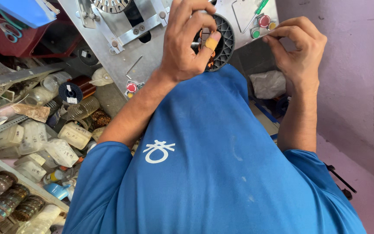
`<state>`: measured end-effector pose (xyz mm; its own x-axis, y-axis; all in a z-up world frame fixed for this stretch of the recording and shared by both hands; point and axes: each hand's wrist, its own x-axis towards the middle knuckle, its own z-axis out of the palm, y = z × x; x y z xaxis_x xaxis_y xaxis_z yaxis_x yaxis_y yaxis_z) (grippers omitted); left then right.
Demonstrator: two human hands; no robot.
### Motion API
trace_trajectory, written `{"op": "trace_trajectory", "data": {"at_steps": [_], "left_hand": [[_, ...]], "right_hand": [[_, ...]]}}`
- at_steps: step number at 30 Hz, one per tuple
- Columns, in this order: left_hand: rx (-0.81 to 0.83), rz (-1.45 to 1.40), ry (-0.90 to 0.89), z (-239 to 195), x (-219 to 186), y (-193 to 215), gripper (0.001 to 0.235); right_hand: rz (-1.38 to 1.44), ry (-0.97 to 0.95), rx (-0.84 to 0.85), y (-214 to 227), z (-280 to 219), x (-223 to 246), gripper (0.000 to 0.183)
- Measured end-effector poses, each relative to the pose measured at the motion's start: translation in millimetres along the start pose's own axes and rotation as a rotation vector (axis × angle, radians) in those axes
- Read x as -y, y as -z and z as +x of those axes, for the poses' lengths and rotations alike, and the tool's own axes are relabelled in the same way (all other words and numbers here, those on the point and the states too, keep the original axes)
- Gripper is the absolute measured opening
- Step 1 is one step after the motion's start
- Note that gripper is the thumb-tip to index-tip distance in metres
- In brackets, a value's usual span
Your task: The person operates a winding machine to coil wire onto fan stators, threading wire through the components and using scissors to trim excess. They then manually arrange the copper coils on the stator cores.
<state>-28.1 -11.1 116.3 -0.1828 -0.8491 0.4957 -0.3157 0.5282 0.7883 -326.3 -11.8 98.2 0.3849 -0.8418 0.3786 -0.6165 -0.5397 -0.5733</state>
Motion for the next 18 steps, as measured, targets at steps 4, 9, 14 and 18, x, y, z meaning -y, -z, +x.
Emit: {"op": "trace_trajectory", "data": {"at_steps": [4,9,14,18], "left_hand": [[0.229,-0.289,0.173,11.7,-5.1,-26.3,0.054],[0.386,-0.223,0.093,37.7,5.2,-84.6,0.063],[0.319,-0.145,0.032,35.8,25.1,-85.2,0.012],[0.225,-0.047,-0.064,27.2,34.1,-52.4,0.011]], "right_hand": [[-0.05,0.043,0.045,5.9,10.0,17.0,0.018],[-0.144,0.117,0.076,14.4,16.9,34.2,0.02],[-0.162,0.086,0.097,19.4,11.6,28.7,0.022],[-0.142,0.025,0.177,13.7,5.9,19.7,0.026]]}}
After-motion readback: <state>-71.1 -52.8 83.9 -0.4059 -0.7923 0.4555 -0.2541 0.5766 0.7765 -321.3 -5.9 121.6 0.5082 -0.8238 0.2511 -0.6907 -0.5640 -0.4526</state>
